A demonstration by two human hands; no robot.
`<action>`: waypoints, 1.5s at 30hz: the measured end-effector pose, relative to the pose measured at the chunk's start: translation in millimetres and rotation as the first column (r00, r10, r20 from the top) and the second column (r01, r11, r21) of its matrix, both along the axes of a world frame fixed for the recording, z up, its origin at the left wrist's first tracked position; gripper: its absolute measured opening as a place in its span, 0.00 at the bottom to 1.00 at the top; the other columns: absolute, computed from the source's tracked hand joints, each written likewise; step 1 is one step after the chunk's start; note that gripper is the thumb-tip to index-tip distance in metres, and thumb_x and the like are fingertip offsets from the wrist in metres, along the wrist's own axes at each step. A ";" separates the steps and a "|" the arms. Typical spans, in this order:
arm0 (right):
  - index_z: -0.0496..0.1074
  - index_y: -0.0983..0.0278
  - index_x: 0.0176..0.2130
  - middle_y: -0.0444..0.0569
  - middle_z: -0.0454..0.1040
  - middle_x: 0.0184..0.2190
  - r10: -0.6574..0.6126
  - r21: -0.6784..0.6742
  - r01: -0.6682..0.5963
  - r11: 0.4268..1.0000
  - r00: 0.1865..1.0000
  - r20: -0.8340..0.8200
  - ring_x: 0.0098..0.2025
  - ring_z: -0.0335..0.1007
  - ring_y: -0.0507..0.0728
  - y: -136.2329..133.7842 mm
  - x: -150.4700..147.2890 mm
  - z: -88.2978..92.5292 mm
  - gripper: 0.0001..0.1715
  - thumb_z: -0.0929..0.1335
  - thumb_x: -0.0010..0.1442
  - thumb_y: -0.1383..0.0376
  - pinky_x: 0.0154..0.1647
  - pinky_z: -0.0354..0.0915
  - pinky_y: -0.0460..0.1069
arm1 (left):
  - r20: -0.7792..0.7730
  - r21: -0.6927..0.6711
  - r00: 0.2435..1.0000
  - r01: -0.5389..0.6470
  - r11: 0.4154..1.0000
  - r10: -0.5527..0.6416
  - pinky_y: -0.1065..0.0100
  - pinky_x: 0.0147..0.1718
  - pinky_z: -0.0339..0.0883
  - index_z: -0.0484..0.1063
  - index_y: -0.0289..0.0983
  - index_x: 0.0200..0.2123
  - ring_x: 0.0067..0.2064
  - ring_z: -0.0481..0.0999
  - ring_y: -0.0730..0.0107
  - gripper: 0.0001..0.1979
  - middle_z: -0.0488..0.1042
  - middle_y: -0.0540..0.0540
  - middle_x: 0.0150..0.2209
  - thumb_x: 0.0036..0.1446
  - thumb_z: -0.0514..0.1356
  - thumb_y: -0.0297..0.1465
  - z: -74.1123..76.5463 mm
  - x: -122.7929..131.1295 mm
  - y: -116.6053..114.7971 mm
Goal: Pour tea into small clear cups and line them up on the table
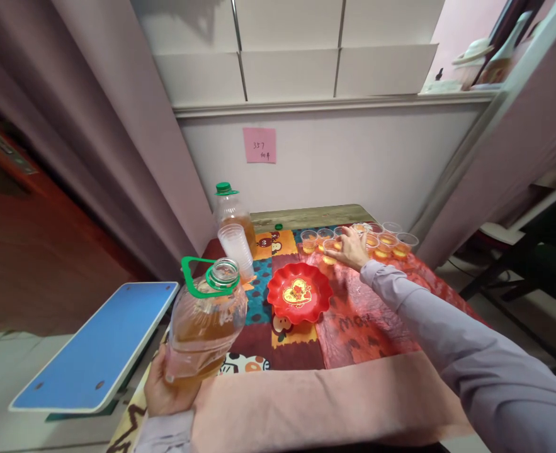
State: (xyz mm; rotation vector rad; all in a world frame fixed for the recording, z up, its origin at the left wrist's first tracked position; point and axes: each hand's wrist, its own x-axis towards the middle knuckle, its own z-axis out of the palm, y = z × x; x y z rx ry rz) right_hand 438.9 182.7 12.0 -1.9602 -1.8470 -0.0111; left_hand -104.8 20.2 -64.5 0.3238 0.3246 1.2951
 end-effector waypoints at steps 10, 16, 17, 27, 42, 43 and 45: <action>0.78 0.68 0.57 0.71 0.58 0.75 -0.040 -0.070 0.044 0.997 0.997 0.061 0.77 0.49 0.78 9.3 -0.2 -14.3 0.40 0.71 0.63 0.39 0.75 0.36 0.78 | -0.204 -0.231 0.967 -0.199 0.952 0.153 0.35 0.57 0.75 0.76 0.47 0.65 0.55 0.85 0.41 0.28 0.86 0.41 0.55 0.68 0.54 0.48 4.0 3.0 -0.8; 0.78 0.69 0.57 0.72 0.61 0.74 -0.070 -0.067 0.076 0.995 0.994 0.083 0.76 0.51 0.77 8.7 -4.1 -13.4 0.40 0.70 0.64 0.40 0.75 0.38 0.77 | -0.360 -0.309 0.890 -0.396 0.864 0.279 0.37 0.56 0.77 0.76 0.48 0.65 0.52 0.85 0.44 0.28 0.86 0.44 0.52 0.67 0.56 0.48 23.6 22.6 -3.4; 0.77 0.69 0.57 0.72 0.61 0.73 -0.073 -0.061 0.078 0.995 0.994 0.078 0.76 0.52 0.77 7.4 -5.1 -13.8 0.40 0.70 0.64 0.40 0.75 0.38 0.77 | -0.347 -0.301 0.893 -0.397 0.867 0.288 0.37 0.57 0.76 0.76 0.48 0.65 0.52 0.85 0.45 0.28 0.86 0.44 0.53 0.66 0.56 0.47 25.3 24.2 -4.3; 0.76 0.65 0.59 0.68 0.72 0.66 0.117 0.269 -0.097 0.958 0.991 -0.058 0.69 0.67 0.74 -0.7 -36.3 32.3 0.32 0.71 0.67 0.45 0.72 0.55 0.73 | -0.281 -0.293 0.913 -0.375 0.879 0.296 0.33 0.60 0.71 0.78 0.43 0.64 0.51 0.86 0.43 0.27 0.86 0.38 0.52 0.67 0.56 0.43 28.3 28.0 -7.5; 0.76 0.58 0.64 0.54 0.76 0.62 0.585 0.010 -0.602 0.798 0.779 0.226 0.54 0.79 0.62 -9.3 -236.1 161.0 0.21 0.65 0.76 0.62 0.48 0.72 0.53 | -0.257 -0.245 0.922 -0.353 0.903 0.291 0.40 0.60 0.74 0.78 0.41 0.64 0.56 0.84 0.44 0.25 0.85 0.38 0.56 0.68 0.60 0.42 28.2 33.1 -9.9; 0.76 0.57 0.64 0.54 0.75 0.63 0.585 -0.014 -0.598 0.801 0.778 0.229 0.55 0.79 0.62 -6.4 -239.9 159.7 0.21 0.66 0.75 0.62 0.48 0.72 0.53 | -0.253 -0.244 0.922 -0.353 0.903 0.292 0.41 0.60 0.74 0.78 0.40 0.64 0.56 0.84 0.44 0.25 0.84 0.37 0.57 0.68 0.60 0.42 28.7 34.0 -10.1; 0.79 0.57 0.60 0.54 0.74 0.65 0.591 -0.050 -0.597 0.800 0.773 0.231 0.54 0.80 0.62 -0.1 -244.8 155.9 0.19 0.66 0.75 0.63 0.47 0.72 0.53 | -0.245 -0.237 0.921 -0.359 0.903 0.302 0.41 0.60 0.74 0.78 0.39 0.64 0.57 0.83 0.43 0.25 0.84 0.36 0.57 0.67 0.61 0.41 28.5 34.9 -10.2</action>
